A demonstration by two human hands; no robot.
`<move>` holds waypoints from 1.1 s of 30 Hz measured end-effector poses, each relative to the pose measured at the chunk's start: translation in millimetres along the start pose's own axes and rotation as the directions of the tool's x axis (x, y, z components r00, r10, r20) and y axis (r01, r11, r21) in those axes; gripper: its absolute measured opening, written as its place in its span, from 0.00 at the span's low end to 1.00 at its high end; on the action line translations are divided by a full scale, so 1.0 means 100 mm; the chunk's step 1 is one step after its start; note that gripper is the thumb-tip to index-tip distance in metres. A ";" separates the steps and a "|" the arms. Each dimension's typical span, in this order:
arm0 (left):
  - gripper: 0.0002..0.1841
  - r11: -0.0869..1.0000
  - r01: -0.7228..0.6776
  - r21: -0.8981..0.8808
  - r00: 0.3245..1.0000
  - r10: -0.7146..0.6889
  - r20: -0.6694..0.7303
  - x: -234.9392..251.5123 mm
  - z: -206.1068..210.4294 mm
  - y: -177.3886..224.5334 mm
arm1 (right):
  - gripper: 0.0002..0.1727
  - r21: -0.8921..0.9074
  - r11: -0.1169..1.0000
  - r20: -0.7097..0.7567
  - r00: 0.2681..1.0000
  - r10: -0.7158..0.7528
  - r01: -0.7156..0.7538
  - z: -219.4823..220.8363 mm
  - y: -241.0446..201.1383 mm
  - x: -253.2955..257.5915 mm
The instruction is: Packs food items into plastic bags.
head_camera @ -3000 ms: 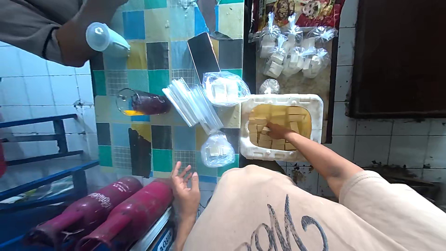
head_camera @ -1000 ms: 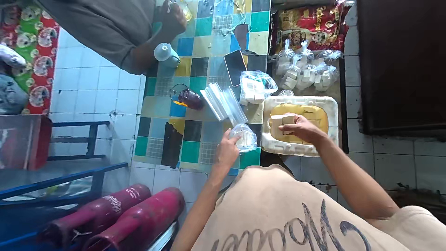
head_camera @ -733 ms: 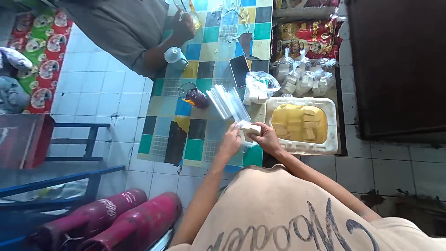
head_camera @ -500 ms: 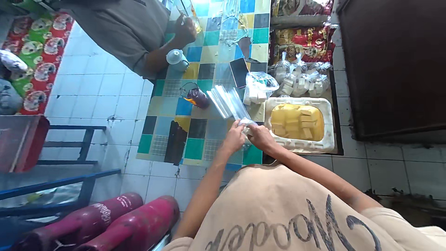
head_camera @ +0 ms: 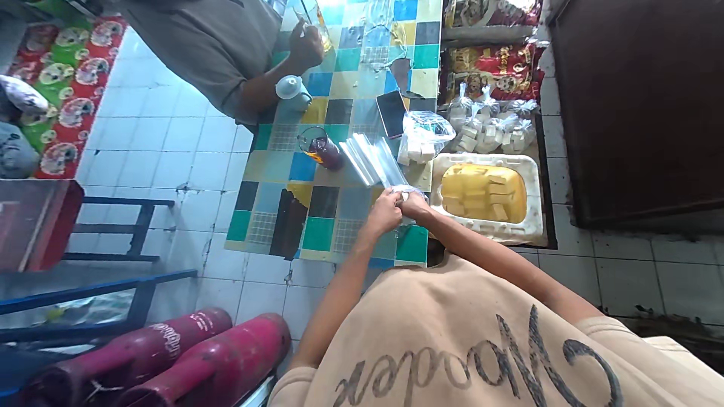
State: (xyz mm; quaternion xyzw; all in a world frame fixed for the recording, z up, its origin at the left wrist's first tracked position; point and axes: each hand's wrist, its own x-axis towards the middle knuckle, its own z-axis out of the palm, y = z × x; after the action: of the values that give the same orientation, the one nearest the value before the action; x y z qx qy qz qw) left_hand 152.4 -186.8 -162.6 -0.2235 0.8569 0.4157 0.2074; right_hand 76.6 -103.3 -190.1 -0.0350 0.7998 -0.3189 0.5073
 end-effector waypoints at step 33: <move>0.24 0.983 0.176 -0.059 0.917 -0.185 -0.354 -0.11 0.65 -0.02 | 0.31 -0.592 0.804 -0.027 0.995 -0.095 0.061 -1.71 1.91 1.74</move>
State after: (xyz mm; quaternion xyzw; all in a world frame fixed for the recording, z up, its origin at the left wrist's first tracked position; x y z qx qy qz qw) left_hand 173.1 -133.5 -194.5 -0.3761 0.8504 0.3585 0.0826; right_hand -98.8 63.5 -383.0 -0.2147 0.8707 -0.0763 0.4358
